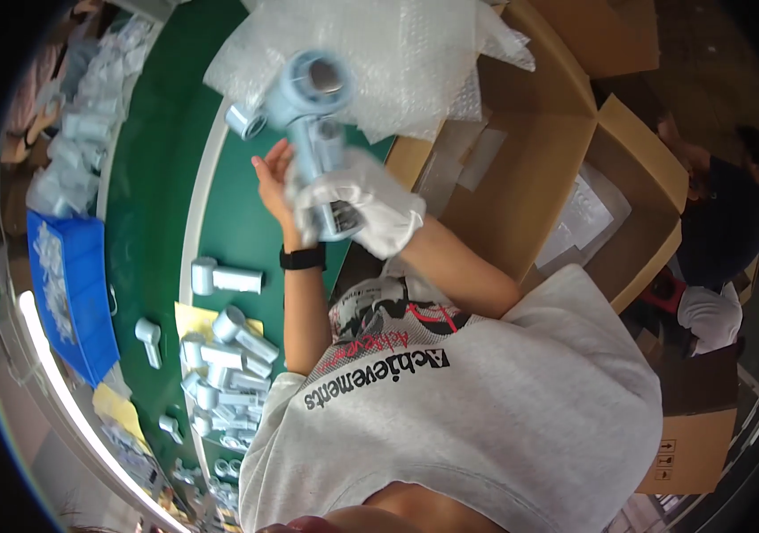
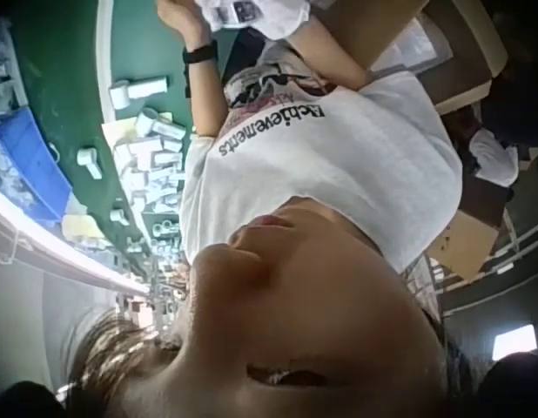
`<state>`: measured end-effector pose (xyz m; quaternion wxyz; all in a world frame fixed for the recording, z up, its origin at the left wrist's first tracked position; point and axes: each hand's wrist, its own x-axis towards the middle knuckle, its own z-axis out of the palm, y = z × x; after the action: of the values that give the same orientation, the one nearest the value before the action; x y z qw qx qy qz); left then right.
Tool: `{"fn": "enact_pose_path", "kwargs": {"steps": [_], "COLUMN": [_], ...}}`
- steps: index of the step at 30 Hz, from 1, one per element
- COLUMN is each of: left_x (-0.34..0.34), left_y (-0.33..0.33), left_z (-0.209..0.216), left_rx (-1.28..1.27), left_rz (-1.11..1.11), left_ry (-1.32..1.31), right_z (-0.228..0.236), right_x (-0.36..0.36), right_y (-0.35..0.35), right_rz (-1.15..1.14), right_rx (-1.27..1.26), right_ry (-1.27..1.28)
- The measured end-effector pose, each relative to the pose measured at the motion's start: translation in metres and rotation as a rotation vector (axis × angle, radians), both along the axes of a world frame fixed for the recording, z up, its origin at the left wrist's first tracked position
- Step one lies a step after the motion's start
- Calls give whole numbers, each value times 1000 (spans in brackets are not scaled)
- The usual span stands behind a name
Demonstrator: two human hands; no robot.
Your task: The person assembles portable fans by attaching cylindrical fan heads to the fan bodies and wraps each assembled fan in a bubble wrap pouch.
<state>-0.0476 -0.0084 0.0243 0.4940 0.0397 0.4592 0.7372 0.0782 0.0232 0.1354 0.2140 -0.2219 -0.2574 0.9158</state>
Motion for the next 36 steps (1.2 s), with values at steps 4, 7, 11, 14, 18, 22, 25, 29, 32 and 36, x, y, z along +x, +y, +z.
{"fn": "enact_pose_path", "kwargs": {"steps": [4, 7, 11, 14, 18, 22, 25, 29, 32, 36], "left_x": [-14, -11, -3, -6, -21, -24, -12, -12, -30, -34], "left_y": [25, 64, 63, 30, -42, -116, -142, -161, -161, -140], "left_z": [1, 16, -22, -39, -24, -40, -43, -47, -66, -45], "left_rx": [-71, -71, -539, -298, -416, -667, -759, -474, -412, -674], "left_rz": [184, 88, -511, -393, -305, 164, 418, -292, -357, -343], "left_ry": [840, 1676, 1083, 650, 600, 1065, 1907, 1789, 1614, 1118], "right_z": [-40, -73, -106, -130, -138, -160, -165, -65, -40, -61], "right_x": [38, 76, 57, 33, 10, -9, -9, 8, 19, 26], "right_y": [85, 169, 168, 121, 99, 87, 89, 35, -3, -52], "right_rz": [-710, -858, -466, -432, -478, -733, -1082, -659, -119, 161], "right_rx": [660, 842, 307, 299, 582, 837, 144, 769, 524, 123], "right_ry": [-700, -1061, -1046, -927, -1096, -973, 23, -483, -523, -467]}}
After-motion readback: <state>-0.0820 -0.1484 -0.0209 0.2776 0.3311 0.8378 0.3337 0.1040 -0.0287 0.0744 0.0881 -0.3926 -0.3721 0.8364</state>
